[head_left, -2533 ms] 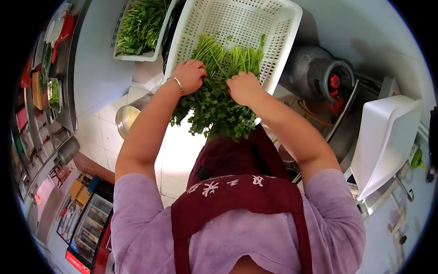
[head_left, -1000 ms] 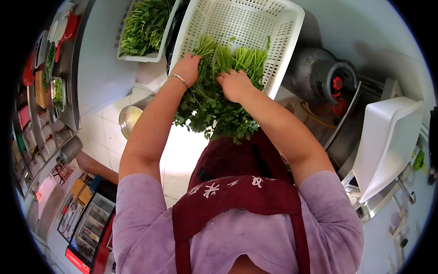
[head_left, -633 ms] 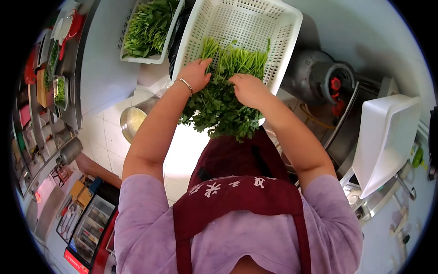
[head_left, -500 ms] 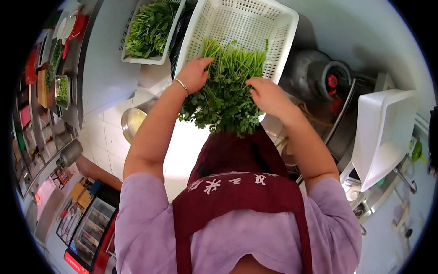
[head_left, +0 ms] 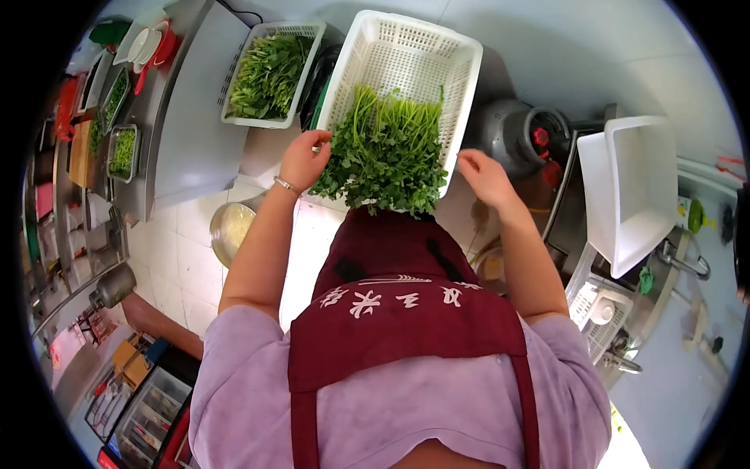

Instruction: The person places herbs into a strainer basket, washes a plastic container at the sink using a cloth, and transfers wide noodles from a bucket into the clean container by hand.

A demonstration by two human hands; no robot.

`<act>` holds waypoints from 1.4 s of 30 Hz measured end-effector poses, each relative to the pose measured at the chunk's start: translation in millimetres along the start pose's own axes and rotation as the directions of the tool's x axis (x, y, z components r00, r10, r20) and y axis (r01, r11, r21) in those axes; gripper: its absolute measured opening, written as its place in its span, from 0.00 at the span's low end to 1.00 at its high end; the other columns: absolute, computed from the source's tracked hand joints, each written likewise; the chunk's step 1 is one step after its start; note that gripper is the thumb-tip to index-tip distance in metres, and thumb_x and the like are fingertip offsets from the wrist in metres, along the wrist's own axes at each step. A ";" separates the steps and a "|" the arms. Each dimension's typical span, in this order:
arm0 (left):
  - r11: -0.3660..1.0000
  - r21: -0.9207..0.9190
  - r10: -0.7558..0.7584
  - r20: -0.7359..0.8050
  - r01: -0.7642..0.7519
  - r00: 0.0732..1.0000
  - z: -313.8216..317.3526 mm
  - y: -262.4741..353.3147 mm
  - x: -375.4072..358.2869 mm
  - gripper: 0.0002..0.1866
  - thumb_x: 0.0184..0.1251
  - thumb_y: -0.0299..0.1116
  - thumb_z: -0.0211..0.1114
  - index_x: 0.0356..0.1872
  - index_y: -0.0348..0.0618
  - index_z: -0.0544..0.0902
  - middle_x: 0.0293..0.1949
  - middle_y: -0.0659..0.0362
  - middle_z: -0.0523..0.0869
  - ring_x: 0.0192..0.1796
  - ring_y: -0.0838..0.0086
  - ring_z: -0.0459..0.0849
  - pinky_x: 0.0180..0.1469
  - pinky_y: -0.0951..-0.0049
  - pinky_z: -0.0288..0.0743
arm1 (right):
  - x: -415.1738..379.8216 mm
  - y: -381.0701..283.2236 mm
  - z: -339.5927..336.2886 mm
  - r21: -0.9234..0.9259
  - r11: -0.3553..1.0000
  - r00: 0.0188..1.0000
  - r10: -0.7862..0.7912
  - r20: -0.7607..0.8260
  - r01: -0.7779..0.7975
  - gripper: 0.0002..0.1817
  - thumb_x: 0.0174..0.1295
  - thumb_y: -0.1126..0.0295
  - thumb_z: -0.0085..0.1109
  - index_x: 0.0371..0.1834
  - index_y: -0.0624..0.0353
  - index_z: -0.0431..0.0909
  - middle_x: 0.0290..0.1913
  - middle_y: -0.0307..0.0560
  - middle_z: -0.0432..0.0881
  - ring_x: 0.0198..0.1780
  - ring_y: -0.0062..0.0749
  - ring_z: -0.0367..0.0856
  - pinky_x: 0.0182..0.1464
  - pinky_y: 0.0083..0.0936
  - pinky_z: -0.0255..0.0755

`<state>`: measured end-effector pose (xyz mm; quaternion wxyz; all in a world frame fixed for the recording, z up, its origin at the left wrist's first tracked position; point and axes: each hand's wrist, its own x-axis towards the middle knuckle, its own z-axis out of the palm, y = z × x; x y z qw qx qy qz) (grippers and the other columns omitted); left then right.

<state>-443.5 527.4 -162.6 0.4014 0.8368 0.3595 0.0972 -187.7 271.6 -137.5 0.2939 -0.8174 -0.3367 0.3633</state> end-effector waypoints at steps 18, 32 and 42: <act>0.662 0.744 -0.245 0.331 -0.092 0.911 158.0 -40.5 180.5 0.08 0.64 0.32 0.55 0.34 0.50 0.84 0.48 0.55 0.79 0.44 0.60 0.80 0.46 0.61 0.78 | -72.5 62.9 31.6 0.072 0.982 0.982 0.178 -0.062 -0.173 0.12 0.59 0.69 0.55 0.44 0.61 0.77 0.36 0.50 0.82 0.37 0.34 0.82 0.41 0.26 0.75; 0.768 0.636 -0.249 0.408 -0.078 0.879 136.7 -26.2 191.4 0.09 0.59 0.27 0.53 0.26 0.39 0.81 0.27 0.51 0.82 0.28 0.62 0.81 0.31 0.62 0.75 | -54.2 69.7 33.3 0.054 0.980 0.981 0.195 -0.026 -0.193 0.12 0.60 0.66 0.55 0.44 0.59 0.77 0.36 0.50 0.82 0.37 0.38 0.82 0.41 0.28 0.75; 0.993 -0.072 -0.058 0.390 0.094 0.919 90.7 20.0 149.3 0.11 0.64 0.36 0.58 0.37 0.38 0.77 0.32 0.62 0.80 0.34 0.76 0.74 0.39 0.75 0.70 | -19.7 51.0 31.6 0.231 0.962 0.989 0.150 -0.005 -0.145 0.14 0.61 0.63 0.56 0.45 0.61 0.76 0.34 0.47 0.81 0.34 0.29 0.80 0.38 0.24 0.73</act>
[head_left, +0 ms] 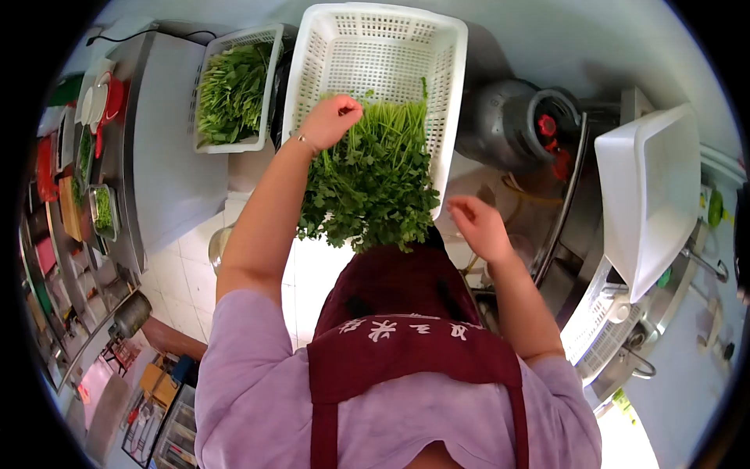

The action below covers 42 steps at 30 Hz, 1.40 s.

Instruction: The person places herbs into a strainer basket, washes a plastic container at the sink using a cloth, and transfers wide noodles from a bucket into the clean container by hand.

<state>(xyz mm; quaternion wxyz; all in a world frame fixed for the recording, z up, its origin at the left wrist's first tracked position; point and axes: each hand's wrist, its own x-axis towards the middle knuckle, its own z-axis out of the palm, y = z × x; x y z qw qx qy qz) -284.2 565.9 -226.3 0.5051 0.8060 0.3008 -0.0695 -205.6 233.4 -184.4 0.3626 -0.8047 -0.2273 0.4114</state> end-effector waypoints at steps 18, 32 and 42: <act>0.838 -0.099 0.541 0.272 -0.536 0.795 55.9 99.8 -108.2 0.06 0.59 0.28 0.62 0.36 0.41 0.78 0.29 0.59 0.77 0.30 0.72 0.76 0.34 0.74 0.71 | -7.3 -52.4 -2.4 0.814 0.517 0.964 0.131 0.232 -0.266 0.08 0.58 0.67 0.60 0.33 0.59 0.74 0.24 0.33 0.71 0.24 0.17 0.65 0.27 0.15 0.60; 0.581 0.594 0.418 0.369 -0.556 0.831 55.5 -30.0 -51.9 0.17 0.59 0.32 0.57 0.50 0.46 0.78 0.49 0.54 0.81 0.54 0.59 0.75 0.63 0.63 0.61 | -242.9 57.0 -184.8 0.214 0.977 0.422 0.200 -0.884 -0.015 0.05 0.59 0.72 0.58 0.35 0.60 0.77 0.27 0.36 0.76 0.27 0.18 0.71 0.31 0.17 0.67; 0.760 0.606 0.021 0.336 -0.233 0.942 56.6 -3.8 -44.1 0.15 0.64 0.32 0.55 0.50 0.39 0.77 0.55 0.49 0.74 0.56 0.55 0.73 0.58 0.63 0.67 | -347.6 168.8 -195.9 0.044 0.749 0.234 0.261 -0.936 -0.661 0.08 0.52 0.63 0.61 0.32 0.52 0.82 0.30 0.43 0.82 0.32 0.33 0.80 0.37 0.26 0.72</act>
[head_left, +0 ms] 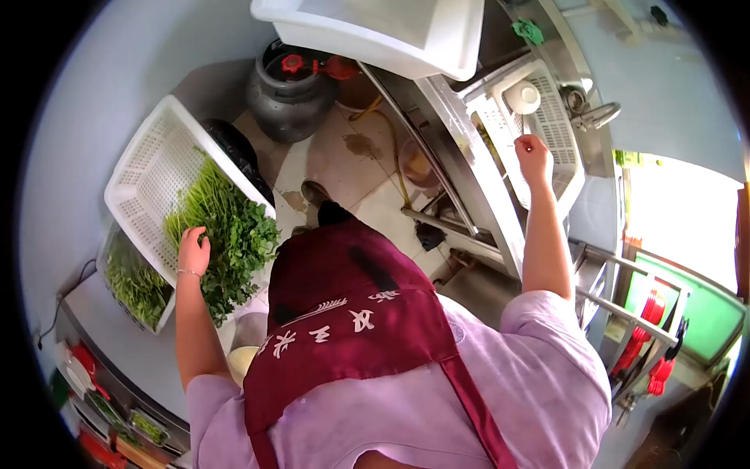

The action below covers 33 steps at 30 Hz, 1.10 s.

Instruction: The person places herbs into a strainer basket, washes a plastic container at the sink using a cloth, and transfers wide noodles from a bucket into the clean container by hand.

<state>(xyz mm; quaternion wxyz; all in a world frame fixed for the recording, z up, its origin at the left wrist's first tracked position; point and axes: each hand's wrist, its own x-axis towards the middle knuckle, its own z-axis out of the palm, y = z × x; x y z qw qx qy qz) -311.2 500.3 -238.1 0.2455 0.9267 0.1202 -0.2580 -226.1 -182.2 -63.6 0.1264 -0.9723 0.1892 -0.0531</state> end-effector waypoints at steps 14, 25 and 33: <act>0.981 0.002 0.185 -0.333 -0.195 0.925 -0.2 -7.1 0.8 0.14 0.56 0.32 0.61 0.44 0.41 0.80 0.45 0.47 0.80 0.44 0.53 0.78 0.49 0.61 0.72 | -0.6 -35.1 22.5 -0.249 0.964 0.995 -0.086 0.052 0.097 0.15 0.60 0.57 0.54 0.30 0.57 0.78 0.28 0.53 0.80 0.32 0.46 0.80 0.36 0.36 0.72; 0.972 0.211 0.110 -0.017 -0.104 0.994 21.5 -29.5 10.0 0.16 0.66 0.41 0.52 0.49 0.47 0.79 0.54 0.58 0.77 0.58 0.61 0.73 0.57 0.61 0.68 | -94.1 -278.8 143.2 0.577 0.579 0.396 -0.815 0.423 0.576 0.05 0.55 0.72 0.57 0.32 0.62 0.77 0.29 0.51 0.77 0.32 0.45 0.78 0.35 0.30 0.72; 0.984 -0.156 0.030 -0.341 -0.087 0.940 18.3 -50.1 6.6 0.14 0.64 0.39 0.53 0.46 0.46 0.80 0.47 0.51 0.79 0.51 0.58 0.76 0.54 0.62 0.71 | -150.1 -385.2 233.8 0.701 0.553 0.171 -0.824 0.541 0.451 0.21 0.61 0.65 0.53 0.57 0.58 0.68 0.57 0.55 0.71 0.53 0.46 0.74 0.56 0.32 0.67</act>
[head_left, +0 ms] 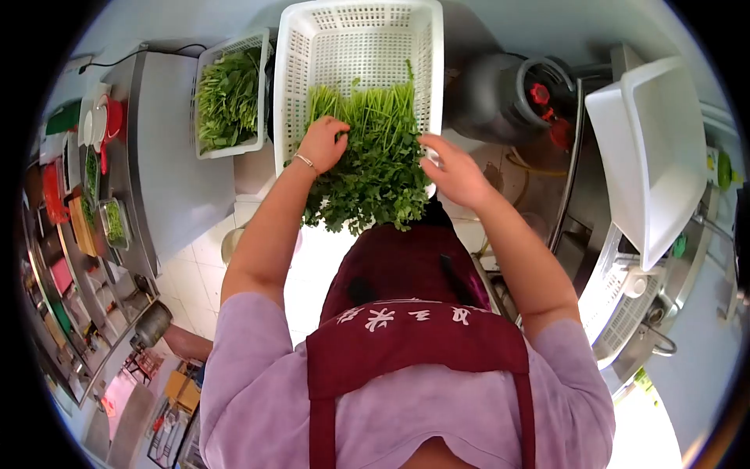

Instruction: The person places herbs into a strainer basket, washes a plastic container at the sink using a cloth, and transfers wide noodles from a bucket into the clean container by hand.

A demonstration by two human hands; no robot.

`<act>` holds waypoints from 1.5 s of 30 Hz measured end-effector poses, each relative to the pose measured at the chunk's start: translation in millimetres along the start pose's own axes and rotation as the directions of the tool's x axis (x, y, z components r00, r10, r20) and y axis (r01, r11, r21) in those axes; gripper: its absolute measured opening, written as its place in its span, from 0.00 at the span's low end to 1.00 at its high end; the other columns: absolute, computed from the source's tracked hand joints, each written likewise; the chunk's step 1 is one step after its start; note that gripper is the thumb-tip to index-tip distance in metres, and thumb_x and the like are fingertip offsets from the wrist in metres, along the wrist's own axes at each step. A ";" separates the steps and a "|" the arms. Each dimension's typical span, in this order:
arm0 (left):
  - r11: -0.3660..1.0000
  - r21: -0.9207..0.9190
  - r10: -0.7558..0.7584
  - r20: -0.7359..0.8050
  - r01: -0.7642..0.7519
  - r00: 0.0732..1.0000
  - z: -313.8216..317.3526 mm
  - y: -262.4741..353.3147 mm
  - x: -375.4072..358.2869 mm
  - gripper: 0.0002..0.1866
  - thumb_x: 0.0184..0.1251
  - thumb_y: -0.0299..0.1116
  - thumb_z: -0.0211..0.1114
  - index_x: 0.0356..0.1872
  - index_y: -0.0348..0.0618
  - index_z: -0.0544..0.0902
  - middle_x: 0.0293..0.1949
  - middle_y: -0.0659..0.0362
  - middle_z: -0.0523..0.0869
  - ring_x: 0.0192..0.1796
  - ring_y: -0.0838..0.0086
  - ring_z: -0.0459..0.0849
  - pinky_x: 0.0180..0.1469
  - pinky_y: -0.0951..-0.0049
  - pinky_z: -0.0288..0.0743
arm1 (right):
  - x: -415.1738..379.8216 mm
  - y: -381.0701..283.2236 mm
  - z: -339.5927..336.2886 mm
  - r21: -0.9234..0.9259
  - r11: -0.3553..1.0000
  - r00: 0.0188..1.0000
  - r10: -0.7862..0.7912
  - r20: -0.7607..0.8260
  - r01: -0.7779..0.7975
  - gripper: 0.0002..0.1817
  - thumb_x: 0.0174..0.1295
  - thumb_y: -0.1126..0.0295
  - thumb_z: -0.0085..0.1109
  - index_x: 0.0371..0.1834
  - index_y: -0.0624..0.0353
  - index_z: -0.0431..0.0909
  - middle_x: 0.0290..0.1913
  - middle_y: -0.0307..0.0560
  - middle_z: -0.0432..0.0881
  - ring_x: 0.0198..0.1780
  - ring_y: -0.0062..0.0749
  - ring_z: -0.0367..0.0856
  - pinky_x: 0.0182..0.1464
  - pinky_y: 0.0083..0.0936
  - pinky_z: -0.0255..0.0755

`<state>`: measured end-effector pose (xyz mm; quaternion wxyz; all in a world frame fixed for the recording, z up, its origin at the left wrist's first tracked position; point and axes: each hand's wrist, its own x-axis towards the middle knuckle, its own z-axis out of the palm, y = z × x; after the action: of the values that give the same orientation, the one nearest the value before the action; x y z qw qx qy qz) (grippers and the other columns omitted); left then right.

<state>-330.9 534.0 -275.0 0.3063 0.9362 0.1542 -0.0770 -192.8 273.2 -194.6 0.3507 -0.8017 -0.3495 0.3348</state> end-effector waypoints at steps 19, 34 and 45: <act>0.672 -0.085 -0.606 0.507 0.735 0.613 36.0 -2.9 57.4 0.41 0.57 0.45 0.62 0.65 0.28 0.58 0.51 0.44 0.79 0.48 0.58 0.80 0.48 0.65 0.75 | 129.2 44.7 100.7 0.226 0.620 0.655 0.664 0.360 -0.752 0.34 0.54 0.58 0.57 0.57 0.76 0.64 0.50 0.65 0.75 0.47 0.52 0.78 0.45 0.41 0.71; 0.821 0.009 -0.528 0.390 0.571 0.754 -2.1 -12.9 32.0 0.34 0.56 0.35 0.59 0.64 0.32 0.63 0.63 0.42 0.66 0.63 0.54 0.69 0.64 0.64 0.64 | 75.0 17.4 72.2 0.430 0.546 0.694 0.606 0.390 -0.719 0.35 0.62 0.71 0.48 0.70 0.63 0.43 0.64 0.61 0.60 0.58 0.48 0.68 0.54 0.39 0.66; 0.935 0.115 -0.349 0.138 0.335 0.927 19.6 49.0 68.1 0.23 0.58 0.45 0.63 0.46 0.36 0.76 0.44 0.51 0.82 0.49 0.58 0.80 0.51 0.64 0.74 | 53.8 10.2 77.5 0.330 0.777 0.839 0.533 0.109 -0.536 0.37 0.61 0.72 0.50 0.70 0.66 0.42 0.67 0.64 0.54 0.66 0.52 0.59 0.63 0.36 0.60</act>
<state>-251.3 501.3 -280.0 0.2572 0.8987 0.2870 -0.2092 -221.5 336.1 -259.4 0.3755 -0.7914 -0.0443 0.4804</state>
